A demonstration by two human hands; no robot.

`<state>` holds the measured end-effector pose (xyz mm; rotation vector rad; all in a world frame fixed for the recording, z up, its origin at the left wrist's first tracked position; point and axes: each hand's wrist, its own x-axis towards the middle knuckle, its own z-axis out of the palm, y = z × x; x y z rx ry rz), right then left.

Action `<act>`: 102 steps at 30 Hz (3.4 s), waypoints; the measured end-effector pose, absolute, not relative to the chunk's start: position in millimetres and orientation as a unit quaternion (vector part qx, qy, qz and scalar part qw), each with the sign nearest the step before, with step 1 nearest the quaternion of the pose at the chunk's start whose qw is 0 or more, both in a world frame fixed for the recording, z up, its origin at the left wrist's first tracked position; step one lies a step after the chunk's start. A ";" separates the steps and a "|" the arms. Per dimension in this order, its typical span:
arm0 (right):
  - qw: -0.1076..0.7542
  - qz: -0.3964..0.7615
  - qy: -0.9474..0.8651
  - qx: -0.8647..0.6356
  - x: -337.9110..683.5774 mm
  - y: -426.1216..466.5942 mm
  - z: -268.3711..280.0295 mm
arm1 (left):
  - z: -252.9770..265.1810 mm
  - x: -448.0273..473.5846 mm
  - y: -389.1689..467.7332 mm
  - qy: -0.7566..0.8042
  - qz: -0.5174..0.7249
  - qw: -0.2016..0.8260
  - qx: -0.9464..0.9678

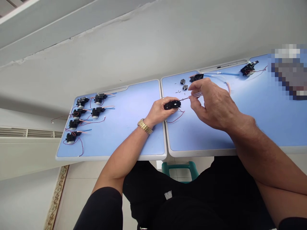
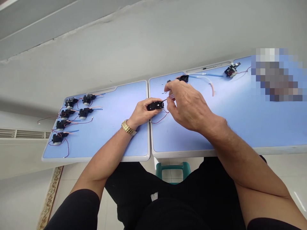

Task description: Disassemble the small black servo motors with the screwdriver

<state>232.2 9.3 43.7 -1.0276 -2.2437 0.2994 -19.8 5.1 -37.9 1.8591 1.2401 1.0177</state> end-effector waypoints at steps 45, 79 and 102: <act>0.365 0.048 -0.841 -0.396 236.5 25.5 24.3 | -36.7 -18.7 4.8 0.487 0.391 0.344 0.702; 0.442 0.040 -0.829 -0.341 234.5 30.9 17.1 | -38.3 -19.1 5.6 0.473 0.397 0.337 0.711; 0.488 -0.004 -0.822 -0.295 231.7 33.1 17.6 | -40.2 -18.4 7.0 0.472 0.417 0.349 0.694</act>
